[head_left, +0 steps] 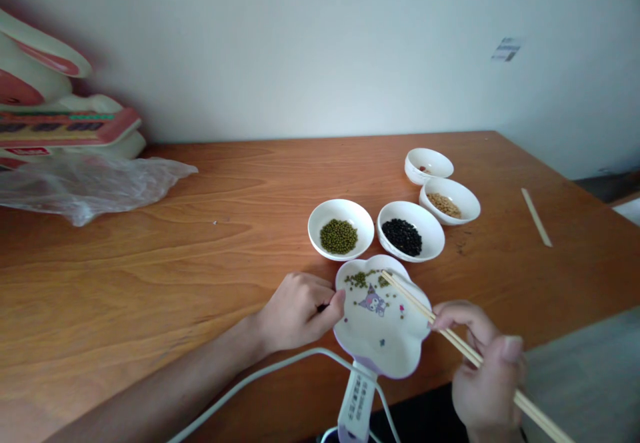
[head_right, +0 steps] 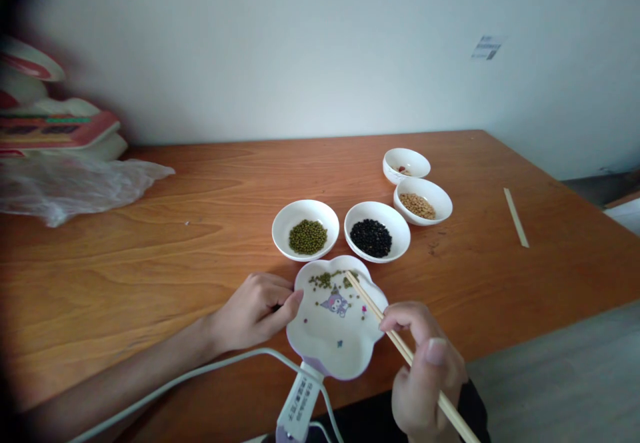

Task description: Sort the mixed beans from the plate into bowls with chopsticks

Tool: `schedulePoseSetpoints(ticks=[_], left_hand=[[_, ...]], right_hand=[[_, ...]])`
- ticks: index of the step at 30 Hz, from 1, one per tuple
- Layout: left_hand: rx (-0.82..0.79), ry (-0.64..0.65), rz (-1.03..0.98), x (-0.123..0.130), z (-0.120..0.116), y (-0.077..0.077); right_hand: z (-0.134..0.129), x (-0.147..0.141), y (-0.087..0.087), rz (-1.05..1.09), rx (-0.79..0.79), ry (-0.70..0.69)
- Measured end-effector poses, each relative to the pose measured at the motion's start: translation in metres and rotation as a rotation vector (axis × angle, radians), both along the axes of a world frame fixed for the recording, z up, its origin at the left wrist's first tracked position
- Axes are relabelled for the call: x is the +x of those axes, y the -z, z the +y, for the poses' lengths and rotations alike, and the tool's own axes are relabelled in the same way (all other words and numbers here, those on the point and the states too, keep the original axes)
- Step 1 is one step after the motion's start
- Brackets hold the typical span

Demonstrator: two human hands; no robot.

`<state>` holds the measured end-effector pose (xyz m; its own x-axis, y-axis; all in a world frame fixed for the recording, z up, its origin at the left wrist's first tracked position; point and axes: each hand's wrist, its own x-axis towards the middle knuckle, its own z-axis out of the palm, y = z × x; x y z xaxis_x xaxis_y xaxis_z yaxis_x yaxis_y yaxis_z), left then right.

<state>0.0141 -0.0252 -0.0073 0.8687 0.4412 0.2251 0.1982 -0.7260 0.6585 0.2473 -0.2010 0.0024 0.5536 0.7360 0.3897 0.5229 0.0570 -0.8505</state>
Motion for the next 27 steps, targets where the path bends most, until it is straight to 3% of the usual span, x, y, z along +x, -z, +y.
schedulePoseSetpoints(ticks=[6,27], left_hand=[[-0.006,-0.015,0.026,-0.001,0.001,0.001],[-0.052,-0.011,0.059,-0.001,0.000,0.003]], right_hand=[[0.005,0.002,0.016,-0.039,-0.002,-0.085],[0.016,-0.006,0.017,-0.011,0.094,-0.080]])
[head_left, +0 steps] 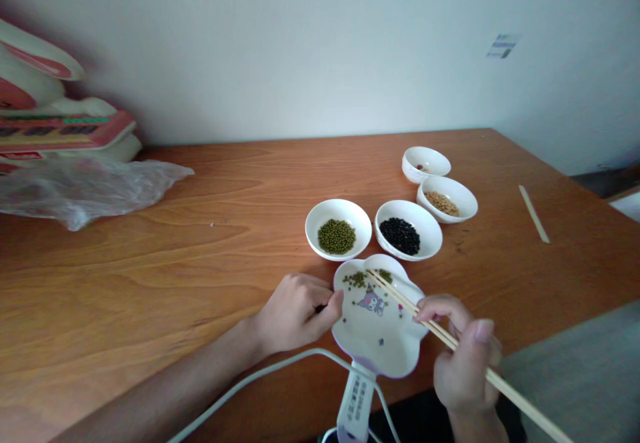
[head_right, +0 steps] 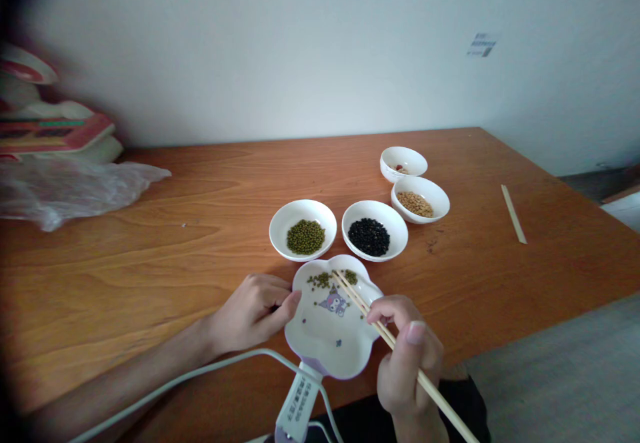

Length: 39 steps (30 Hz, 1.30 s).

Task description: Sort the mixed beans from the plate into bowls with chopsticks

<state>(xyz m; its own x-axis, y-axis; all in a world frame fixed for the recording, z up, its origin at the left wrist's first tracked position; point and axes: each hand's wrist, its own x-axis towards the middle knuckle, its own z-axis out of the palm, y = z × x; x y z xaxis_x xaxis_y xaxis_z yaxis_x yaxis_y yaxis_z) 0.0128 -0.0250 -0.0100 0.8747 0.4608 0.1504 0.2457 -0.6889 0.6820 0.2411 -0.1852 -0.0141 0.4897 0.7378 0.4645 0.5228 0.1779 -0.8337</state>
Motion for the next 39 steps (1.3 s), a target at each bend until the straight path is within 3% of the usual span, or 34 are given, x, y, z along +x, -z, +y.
schedulePoseSetpoints(ticks=[7,13,17,20,24,28,31,36,39], left_hand=[[-0.012,0.005,-0.004,0.000,0.000,-0.003],[-0.006,0.013,-0.023,0.000,-0.001,-0.003],[-0.013,0.009,-0.024,0.000,0.000,-0.004],[-0.012,0.000,-0.015,0.000,0.000,-0.003],[-0.006,-0.001,-0.004,-0.001,0.000,-0.002],[0.011,-0.002,-0.021,-0.001,0.001,-0.001],[0.011,0.001,-0.033,0.000,0.002,-0.002],[0.018,-0.007,-0.048,-0.001,0.002,-0.003],[0.017,-0.001,-0.051,-0.001,0.003,-0.003]], right_hand=[[-0.009,-0.002,-0.003,0.137,0.053,0.060],[0.017,-0.016,-0.043,0.276,0.229,0.055],[0.042,-0.030,-0.063,0.314,0.233,-0.037],[0.034,-0.027,-0.056,0.328,0.241,-0.027],[0.004,-0.007,-0.027,0.428,0.260,0.033],[-0.004,0.013,-0.009,0.790,0.295,-0.069],[0.006,0.022,-0.015,1.043,0.317,-0.184],[0.036,0.035,-0.039,1.240,0.397,-0.341],[0.052,0.049,-0.044,1.330,0.378,-0.418]])
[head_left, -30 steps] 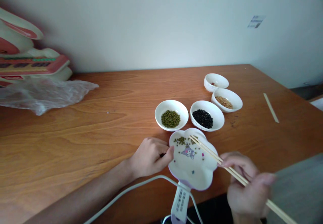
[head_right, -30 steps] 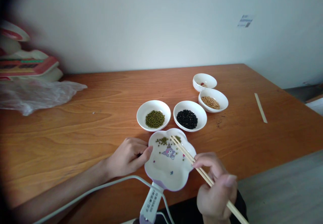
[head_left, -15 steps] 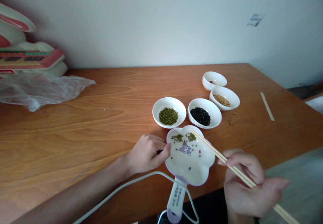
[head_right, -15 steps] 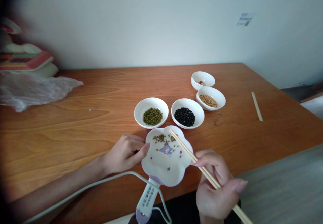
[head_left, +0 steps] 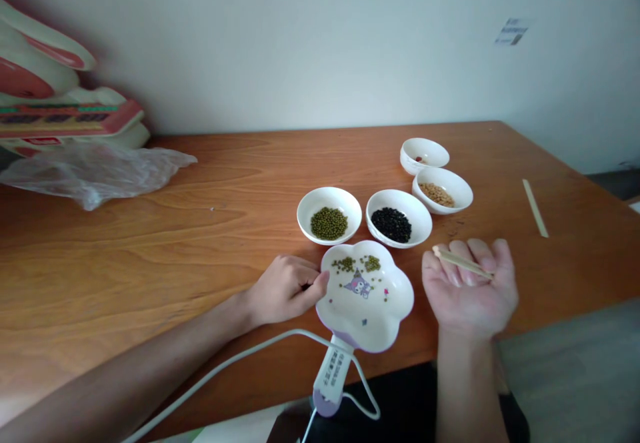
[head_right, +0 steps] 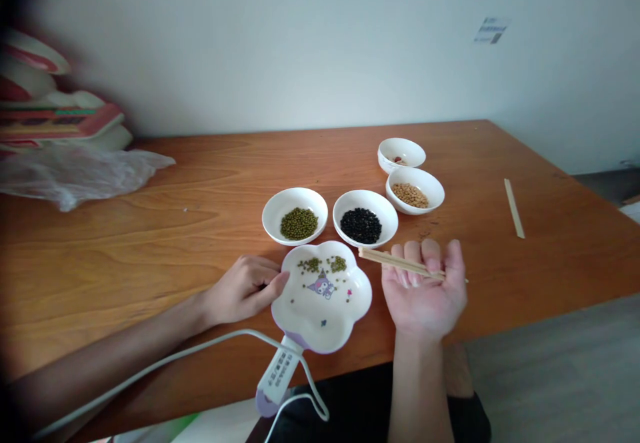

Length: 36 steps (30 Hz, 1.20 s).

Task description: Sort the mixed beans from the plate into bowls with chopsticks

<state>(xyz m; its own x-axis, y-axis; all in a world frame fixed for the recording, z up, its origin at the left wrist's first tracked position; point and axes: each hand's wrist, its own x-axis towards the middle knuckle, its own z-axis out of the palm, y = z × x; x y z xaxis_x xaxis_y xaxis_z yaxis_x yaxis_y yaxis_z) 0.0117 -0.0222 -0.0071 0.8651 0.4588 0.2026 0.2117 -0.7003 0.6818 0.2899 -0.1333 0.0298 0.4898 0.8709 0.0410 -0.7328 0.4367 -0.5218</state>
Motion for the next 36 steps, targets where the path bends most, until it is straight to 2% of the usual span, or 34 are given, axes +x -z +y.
schedulePoseSetpoints(ticks=[3,12,15,18,21,24,26,28,32,36], left_hand=[[-0.005,0.008,0.003,-0.001,0.000,-0.001],[0.026,-0.008,0.023,0.000,0.000,-0.004],[0.043,-0.096,0.065,-0.002,-0.009,-0.011],[-0.080,-0.308,0.153,-0.010,-0.034,-0.022],[-0.211,-0.557,0.145,-0.018,-0.076,-0.032],[-0.249,-0.630,0.230,-0.019,-0.119,-0.036],[-0.246,-0.673,0.217,-0.014,-0.140,-0.036],[-0.284,-0.695,0.212,-0.007,-0.152,-0.031],[-0.202,-0.793,0.199,0.009,-0.158,-0.017],[-0.330,-0.790,0.105,0.016,-0.159,-0.010]], right_hand=[[0.001,0.009,0.003,0.015,-0.002,-0.032],[-0.027,0.007,0.016,-0.045,-0.154,-0.050],[-0.030,0.011,0.024,-0.025,-0.204,-0.065],[-0.034,0.015,0.032,0.012,-0.235,-0.088],[-0.038,0.020,0.036,0.088,-0.208,-0.111],[-0.039,0.023,0.038,0.113,-0.192,-0.150],[-0.038,0.023,0.039,0.118,-0.190,-0.178],[-0.038,0.023,0.039,0.118,-0.190,-0.206],[-0.038,0.021,0.042,0.125,-0.182,-0.228],[-0.038,0.020,0.043,0.134,-0.177,-0.224]])
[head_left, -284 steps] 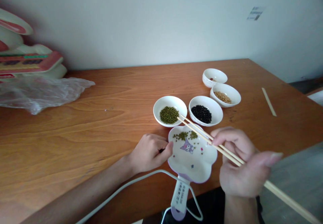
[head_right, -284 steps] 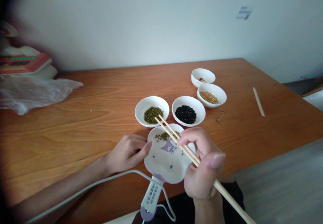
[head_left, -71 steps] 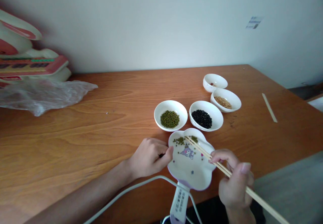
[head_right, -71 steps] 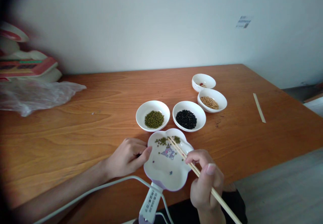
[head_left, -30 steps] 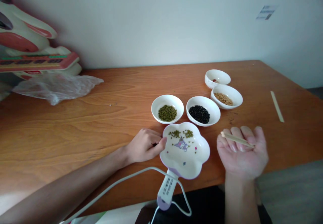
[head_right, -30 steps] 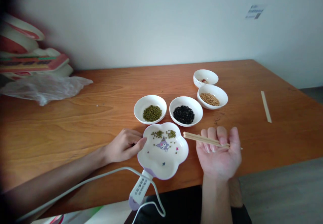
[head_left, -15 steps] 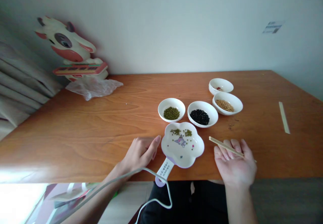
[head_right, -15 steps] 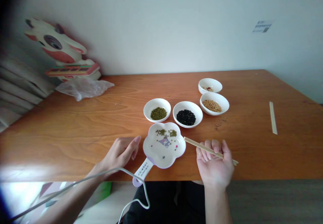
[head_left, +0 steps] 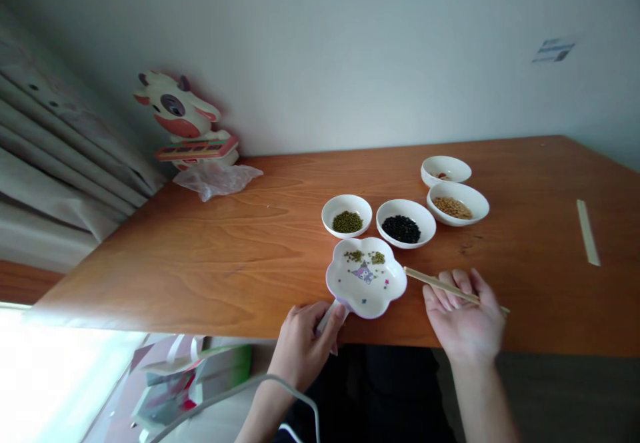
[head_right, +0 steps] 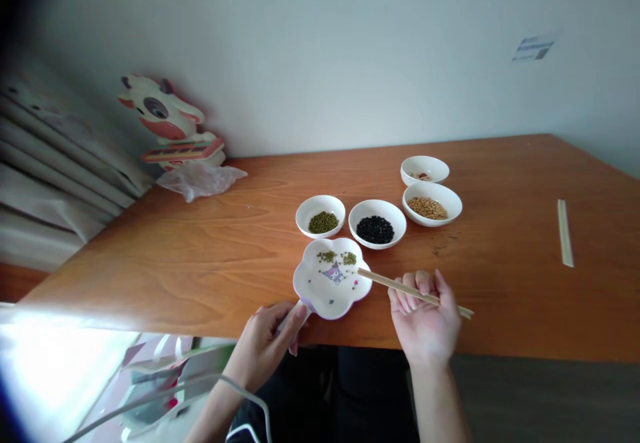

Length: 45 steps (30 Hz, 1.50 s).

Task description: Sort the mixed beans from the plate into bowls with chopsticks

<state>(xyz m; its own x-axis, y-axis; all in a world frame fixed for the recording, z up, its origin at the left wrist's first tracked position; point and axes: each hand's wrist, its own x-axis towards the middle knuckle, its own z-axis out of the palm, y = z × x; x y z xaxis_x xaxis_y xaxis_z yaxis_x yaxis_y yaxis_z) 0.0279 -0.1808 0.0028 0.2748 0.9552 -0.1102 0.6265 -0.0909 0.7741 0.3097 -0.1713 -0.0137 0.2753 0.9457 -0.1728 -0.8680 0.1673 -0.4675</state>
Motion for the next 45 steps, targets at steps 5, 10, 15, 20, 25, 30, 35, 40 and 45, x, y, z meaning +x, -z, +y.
schedulePoseSetpoints(ticks=[5,10,15,20,25,30,35,40,45], left_hand=[[-0.030,-0.109,-0.044,-0.005,-0.005,-0.007],[0.043,-0.103,-0.012,-0.006,-0.006,-0.016],[0.047,-0.086,-0.020,-0.006,-0.004,-0.025],[-0.080,-0.094,-0.050,-0.017,0.001,-0.035],[-0.295,-0.133,-0.185,-0.029,0.010,-0.041],[-0.423,-0.124,-0.339,-0.035,0.016,-0.036],[-0.419,-0.093,-0.386,-0.042,0.021,-0.027],[-0.477,-0.079,-0.444,-0.046,0.021,-0.026],[-0.488,-0.083,-0.498,-0.051,0.023,-0.018]], right_hand=[[0.000,-0.001,0.000,-0.004,0.001,0.015],[0.000,0.000,-0.001,-0.005,-0.008,0.020],[-0.001,0.002,-0.002,-0.012,-0.029,0.032],[-0.001,0.002,-0.002,-0.026,-0.023,0.035],[-0.001,0.002,-0.002,-0.036,-0.013,0.037],[-0.001,0.003,-0.001,-0.041,-0.015,0.031],[-0.001,0.003,-0.004,-0.045,-0.025,0.028],[0.000,-0.001,-0.006,-0.087,-0.024,0.025],[0.002,-0.005,-0.007,-0.170,-0.045,0.065]])
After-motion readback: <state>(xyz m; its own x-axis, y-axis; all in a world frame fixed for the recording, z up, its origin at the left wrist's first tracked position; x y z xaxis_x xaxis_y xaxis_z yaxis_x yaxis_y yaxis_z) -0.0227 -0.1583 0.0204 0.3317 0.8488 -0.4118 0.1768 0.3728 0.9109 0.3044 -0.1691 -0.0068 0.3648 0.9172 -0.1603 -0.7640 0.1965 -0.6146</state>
